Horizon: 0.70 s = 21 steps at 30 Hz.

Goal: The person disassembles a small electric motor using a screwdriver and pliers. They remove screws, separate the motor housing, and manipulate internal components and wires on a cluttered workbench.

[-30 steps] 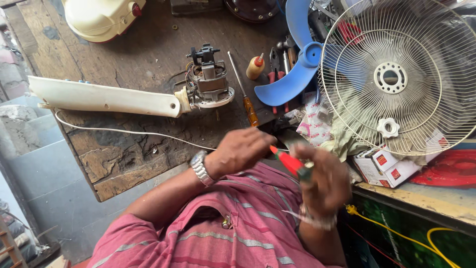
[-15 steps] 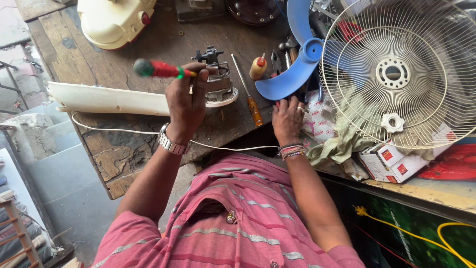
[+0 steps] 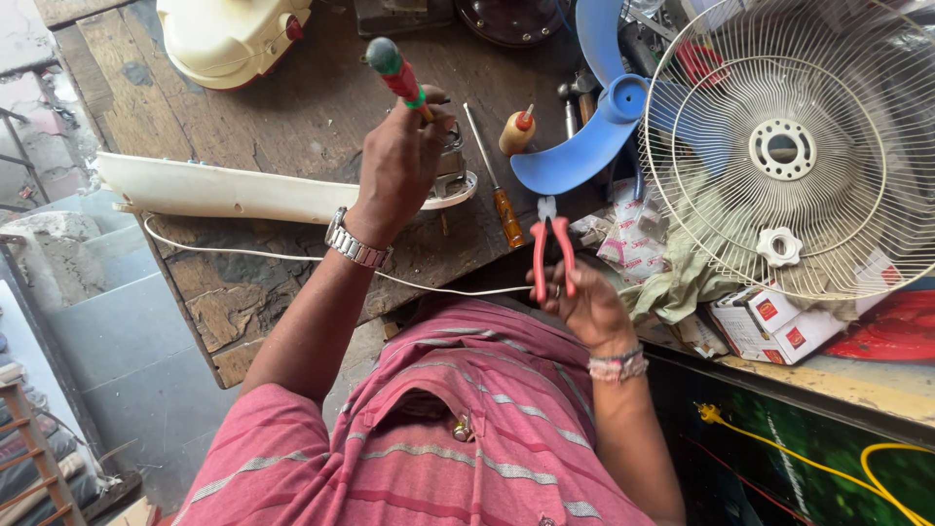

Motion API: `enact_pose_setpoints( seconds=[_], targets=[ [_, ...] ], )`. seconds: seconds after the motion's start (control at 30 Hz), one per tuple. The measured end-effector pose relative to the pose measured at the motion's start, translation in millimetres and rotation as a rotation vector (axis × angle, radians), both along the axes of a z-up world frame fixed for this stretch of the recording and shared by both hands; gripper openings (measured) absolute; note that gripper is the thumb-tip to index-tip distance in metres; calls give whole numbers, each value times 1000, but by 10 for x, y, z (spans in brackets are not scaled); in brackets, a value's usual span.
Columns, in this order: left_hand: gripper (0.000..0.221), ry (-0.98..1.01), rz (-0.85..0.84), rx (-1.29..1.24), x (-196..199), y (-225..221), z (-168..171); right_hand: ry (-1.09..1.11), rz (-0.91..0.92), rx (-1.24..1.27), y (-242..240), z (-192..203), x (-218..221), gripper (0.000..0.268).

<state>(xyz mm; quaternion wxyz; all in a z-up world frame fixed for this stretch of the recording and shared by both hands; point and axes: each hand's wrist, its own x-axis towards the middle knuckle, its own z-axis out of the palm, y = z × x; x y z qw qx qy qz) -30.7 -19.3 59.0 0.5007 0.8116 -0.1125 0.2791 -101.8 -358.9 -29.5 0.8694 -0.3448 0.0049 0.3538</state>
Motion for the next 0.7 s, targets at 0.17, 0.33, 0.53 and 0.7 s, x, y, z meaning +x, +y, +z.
enact_pose_setpoints(
  seconds=[0.17,0.33,0.53,0.7],
  targets=[
    [11,17,-67,124,136,33,-141,-61,25,147,207,167,-524,21],
    [9,-16,-56,-157,259,-54,-249,-154,-145,-86,286,220,-810,32],
    [9,67,-77,-82,379,-180,-263,-172,-257,-387,332,-36,-702,21],
    [12,62,-153,-81,350,-140,-426,-196,-235,-406,225,-146,-816,22]
  ],
)
